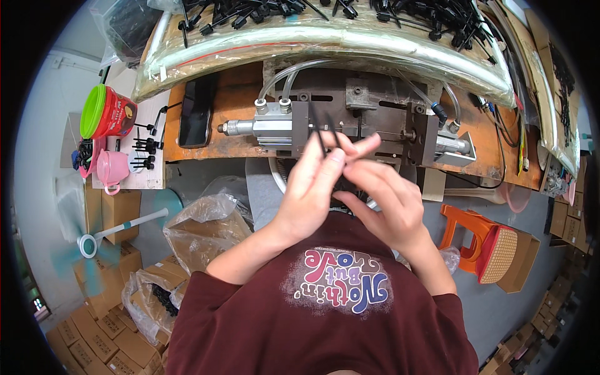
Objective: Assembling small black plastic components using a workbench press machine.
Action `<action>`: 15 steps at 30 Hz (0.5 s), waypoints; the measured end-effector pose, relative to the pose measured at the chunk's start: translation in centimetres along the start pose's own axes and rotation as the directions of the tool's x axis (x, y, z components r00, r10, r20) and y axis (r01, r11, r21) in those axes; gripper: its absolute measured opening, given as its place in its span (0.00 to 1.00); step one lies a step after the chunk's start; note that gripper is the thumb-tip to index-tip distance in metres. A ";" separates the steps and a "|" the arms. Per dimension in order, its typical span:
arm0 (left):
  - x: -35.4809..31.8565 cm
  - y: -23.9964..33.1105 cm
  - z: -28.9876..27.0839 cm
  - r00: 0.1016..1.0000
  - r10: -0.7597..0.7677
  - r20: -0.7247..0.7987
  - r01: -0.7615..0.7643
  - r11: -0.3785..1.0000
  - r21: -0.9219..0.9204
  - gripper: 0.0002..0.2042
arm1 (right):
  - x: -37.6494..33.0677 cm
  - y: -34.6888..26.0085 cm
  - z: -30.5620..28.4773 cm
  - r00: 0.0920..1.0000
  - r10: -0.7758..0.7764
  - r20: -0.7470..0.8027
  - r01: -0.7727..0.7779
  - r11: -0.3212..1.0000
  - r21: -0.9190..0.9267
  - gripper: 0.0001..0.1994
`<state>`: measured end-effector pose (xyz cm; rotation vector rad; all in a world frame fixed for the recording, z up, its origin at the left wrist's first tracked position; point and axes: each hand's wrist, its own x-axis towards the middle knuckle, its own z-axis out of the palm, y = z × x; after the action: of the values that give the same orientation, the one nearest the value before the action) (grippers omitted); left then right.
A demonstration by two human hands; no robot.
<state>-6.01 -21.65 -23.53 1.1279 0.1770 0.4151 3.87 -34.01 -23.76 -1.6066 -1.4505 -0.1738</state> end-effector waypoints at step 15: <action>-1.0 2.4 -1.1 0.989 -0.139 0.042 0.135 0.987 0.087 0.29 | -1.7 2.4 1.4 0.981 0.123 0.153 -0.044 0.896 -0.441 0.08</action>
<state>-7.86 -20.27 -21.86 1.1988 0.2303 0.2594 4.76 -33.93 -26.94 -2.0908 -1.5477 -0.3329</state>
